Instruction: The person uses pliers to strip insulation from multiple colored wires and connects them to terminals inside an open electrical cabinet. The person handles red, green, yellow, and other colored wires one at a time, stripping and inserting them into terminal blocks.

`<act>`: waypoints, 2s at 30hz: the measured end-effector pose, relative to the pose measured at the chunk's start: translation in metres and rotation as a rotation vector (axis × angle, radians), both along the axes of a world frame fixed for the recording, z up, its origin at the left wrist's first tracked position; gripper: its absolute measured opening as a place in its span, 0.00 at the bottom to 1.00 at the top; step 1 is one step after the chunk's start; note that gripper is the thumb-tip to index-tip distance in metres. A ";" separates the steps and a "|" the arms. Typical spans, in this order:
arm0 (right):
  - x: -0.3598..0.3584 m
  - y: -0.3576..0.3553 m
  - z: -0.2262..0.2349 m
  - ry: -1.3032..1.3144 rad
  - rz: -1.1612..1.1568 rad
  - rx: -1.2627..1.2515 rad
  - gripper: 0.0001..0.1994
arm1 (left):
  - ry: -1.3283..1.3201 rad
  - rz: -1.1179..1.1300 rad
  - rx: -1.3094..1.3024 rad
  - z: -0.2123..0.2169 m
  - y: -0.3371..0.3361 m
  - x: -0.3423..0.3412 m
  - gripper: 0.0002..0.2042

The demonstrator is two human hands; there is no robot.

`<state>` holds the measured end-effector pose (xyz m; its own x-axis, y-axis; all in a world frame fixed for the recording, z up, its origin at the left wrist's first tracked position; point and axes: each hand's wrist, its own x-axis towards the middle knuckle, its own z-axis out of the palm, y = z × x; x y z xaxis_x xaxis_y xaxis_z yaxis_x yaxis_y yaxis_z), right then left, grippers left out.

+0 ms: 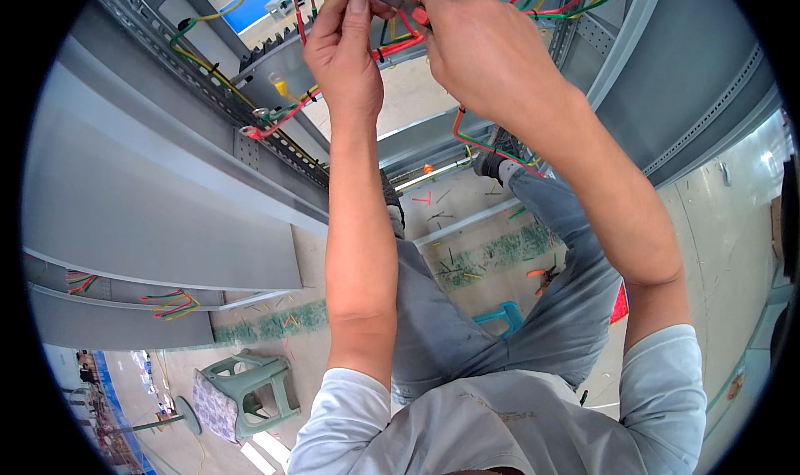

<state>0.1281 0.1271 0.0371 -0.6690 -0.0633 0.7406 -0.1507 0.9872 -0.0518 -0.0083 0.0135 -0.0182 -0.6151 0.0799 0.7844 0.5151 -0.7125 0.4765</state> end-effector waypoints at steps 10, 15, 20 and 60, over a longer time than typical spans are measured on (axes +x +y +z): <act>-0.003 -0.003 0.018 -0.530 0.324 -0.572 0.14 | -0.038 -0.077 0.016 -0.007 -0.007 -0.004 0.14; -0.005 0.001 0.018 -0.894 0.610 -1.096 0.12 | -0.102 -0.142 -0.041 -0.007 -0.013 0.001 0.15; -0.017 0.015 0.010 -0.992 0.830 -1.293 0.13 | -0.126 -0.034 -0.017 0.001 -0.007 0.002 0.15; 0.145 0.016 -0.224 -1.143 0.427 -1.487 0.22 | 0.237 1.107 -0.291 -0.006 -0.015 0.031 0.18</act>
<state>0.2727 0.1427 -0.1871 -0.9166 -0.1554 -0.3685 0.3765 -0.0249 -0.9261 0.0232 -0.0018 -0.0239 -0.3019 -0.2126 0.9293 0.8844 0.3014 0.3563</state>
